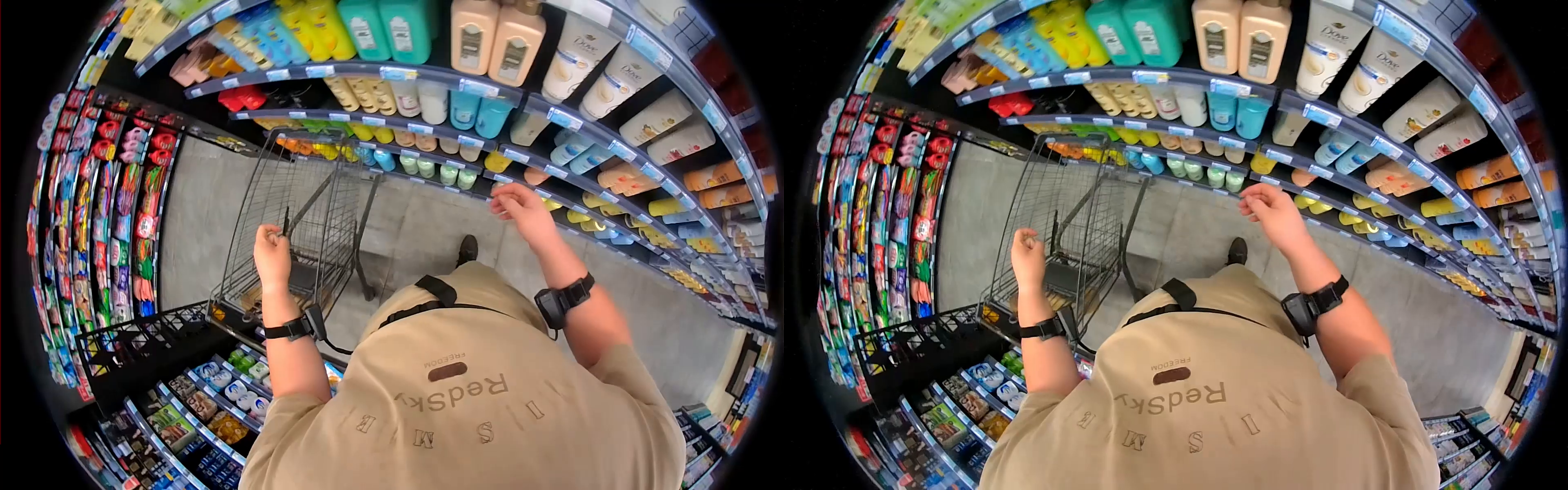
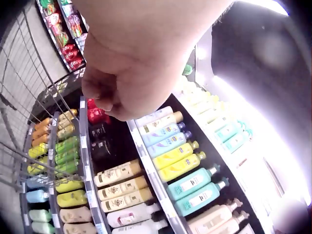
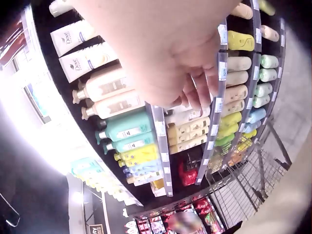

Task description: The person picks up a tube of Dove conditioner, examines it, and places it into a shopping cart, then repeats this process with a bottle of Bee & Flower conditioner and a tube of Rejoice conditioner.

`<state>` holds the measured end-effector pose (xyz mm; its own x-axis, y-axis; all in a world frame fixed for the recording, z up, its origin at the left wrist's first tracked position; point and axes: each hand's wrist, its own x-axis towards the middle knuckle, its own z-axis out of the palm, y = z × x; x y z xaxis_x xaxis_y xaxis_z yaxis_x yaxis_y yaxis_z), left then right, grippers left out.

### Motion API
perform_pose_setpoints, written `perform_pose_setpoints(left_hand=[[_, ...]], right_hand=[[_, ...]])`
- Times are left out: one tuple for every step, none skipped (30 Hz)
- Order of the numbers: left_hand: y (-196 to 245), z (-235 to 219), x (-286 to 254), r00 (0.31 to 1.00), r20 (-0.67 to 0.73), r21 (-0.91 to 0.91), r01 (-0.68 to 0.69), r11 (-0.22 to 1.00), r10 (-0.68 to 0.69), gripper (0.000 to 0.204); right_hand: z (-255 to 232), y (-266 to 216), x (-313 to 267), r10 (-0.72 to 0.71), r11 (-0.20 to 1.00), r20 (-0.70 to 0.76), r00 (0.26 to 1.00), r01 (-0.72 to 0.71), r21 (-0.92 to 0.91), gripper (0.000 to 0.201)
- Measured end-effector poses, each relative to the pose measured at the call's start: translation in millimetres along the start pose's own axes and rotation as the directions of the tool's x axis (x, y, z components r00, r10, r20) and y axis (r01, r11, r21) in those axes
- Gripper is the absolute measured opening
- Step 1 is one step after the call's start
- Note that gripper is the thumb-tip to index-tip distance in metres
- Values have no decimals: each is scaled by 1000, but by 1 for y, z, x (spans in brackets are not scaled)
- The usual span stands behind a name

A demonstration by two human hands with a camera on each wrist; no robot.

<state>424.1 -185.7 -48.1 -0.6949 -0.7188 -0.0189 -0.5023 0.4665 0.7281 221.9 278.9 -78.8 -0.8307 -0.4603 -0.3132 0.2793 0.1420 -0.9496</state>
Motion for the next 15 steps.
perform_pose_setpoints(left_hand=[[-14,-7,-5,1000,-19,63,-3,998,4,19],[-30,-13,-10,1000,-16,62,1,998,0,19],[-48,-18,-14,1000,17,58,-4,998,3,23],[-68,-20,-17,999,50,51,-10,999,7,27],[-92,-21,-19,998,60,37,-6,999,4,27],[-107,-21,-25,998,68,24,-9,1000,8,27],[-120,-21,-32,995,95,62,-8,998,2,26],[-134,-20,-38,993,122,100,-8,995,-4,24],[-146,-18,-45,982,189,119,-6,993,-17,23],[-165,-14,-49,962,272,151,-15,988,-27,25],[-184,-9,-52,935,341,189,37,981,-101,27],[-194,-5,-59,896,406,233,87,969,-178,30],[-203,1,-63,825,488,212,204,956,-285,34],[-222,13,-68,817,498,208,211,955,-289,34],[-251,31,-76,871,458,182,103,978,-177,33]], right_hand=[[7,5,-9,17,1000,-19,1000,-17,12,18],[13,9,-18,22,1000,-20,1000,-22,10,18],[18,10,-28,34,999,-45,998,-32,24,19],[24,9,-38,44,999,-72,996,-41,36,19],[30,9,-49,53,998,-86,995,-51,25,19],[36,10,-62,52,999,-98,994,-50,16,19],[42,11,-76,62,998,-111,992,-61,14,20],[49,13,-89,73,997,-124,990,-71,13,20],[54,18,-102,94,996,-132,987,-95,3,20],[58,24,-114,96,995,-144,985,-98,-7,20],[61,32,-126,115,993,-146,983,-118,-12,20],[66,36,-139,138,990,-145,980,-142,-17,20],[69,39,-151,147,988,-153,977,-153,-25,20],[72,42,-162,162,985,-177,971,-171,-34,20],[76,43,-173,180,980,-197,964,-192,-42,20]])
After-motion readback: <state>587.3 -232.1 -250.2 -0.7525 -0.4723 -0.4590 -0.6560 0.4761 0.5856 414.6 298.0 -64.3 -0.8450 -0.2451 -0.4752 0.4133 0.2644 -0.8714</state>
